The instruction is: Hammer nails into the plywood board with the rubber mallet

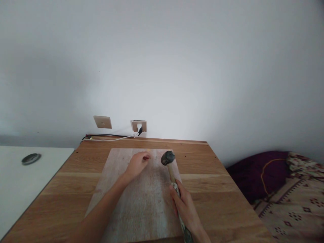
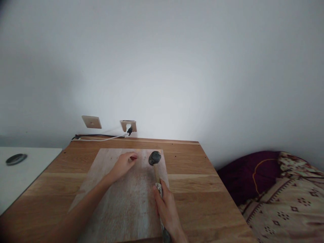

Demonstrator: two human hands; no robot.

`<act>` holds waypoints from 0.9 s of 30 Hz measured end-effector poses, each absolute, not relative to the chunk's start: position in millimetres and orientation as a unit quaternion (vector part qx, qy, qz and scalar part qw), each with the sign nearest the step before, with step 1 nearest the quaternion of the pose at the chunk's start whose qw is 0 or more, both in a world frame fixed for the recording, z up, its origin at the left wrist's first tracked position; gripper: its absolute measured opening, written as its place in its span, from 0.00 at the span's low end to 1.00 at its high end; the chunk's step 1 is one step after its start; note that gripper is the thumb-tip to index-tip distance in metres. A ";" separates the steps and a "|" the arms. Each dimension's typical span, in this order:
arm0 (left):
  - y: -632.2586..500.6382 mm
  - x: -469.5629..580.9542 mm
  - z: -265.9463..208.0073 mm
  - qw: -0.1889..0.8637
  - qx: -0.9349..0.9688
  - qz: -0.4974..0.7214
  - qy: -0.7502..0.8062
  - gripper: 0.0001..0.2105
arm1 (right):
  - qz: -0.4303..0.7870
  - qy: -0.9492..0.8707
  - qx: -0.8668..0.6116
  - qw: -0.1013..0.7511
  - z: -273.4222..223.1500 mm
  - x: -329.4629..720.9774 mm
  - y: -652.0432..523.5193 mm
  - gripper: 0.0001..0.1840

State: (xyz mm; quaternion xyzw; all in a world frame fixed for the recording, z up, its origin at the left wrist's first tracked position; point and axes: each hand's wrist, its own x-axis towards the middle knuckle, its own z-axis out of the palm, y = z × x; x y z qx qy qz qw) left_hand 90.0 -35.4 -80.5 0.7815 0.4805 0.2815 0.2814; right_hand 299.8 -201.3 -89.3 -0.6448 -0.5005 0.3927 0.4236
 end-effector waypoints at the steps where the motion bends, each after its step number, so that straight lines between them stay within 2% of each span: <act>1: -31.2 96.2 -83.7 0.276 0.771 0.289 0.495 0.12 | 0.399 -0.498 -0.645 0.420 -89.1 299.5 -202.0 0.29; 7: -22.7 111.9 -98.1 0.205 0.758 0.268 0.558 0.06 | 0.369 -0.517 -0.646 0.423 -82.6 299.5 -207.7 0.31; 19: -29.5 116.8 -105.8 0.220 0.752 0.286 0.551 0.07 | 0.390 -0.553 -0.626 0.388 -83.5 287.7 -189.9 0.29; 23: -28.0 113.8 -102.5 0.256 0.754 0.277 0.538 0.17 | 0.420 -0.550 -0.615 0.379 -79.5 278.1 -173.7 0.32; 27: -35.8 87.9 -90.2 0.190 0.786 0.249 0.533 0.25 | 0.430 -0.570 -0.598 0.365 -77.0 271.1 -159.9 0.26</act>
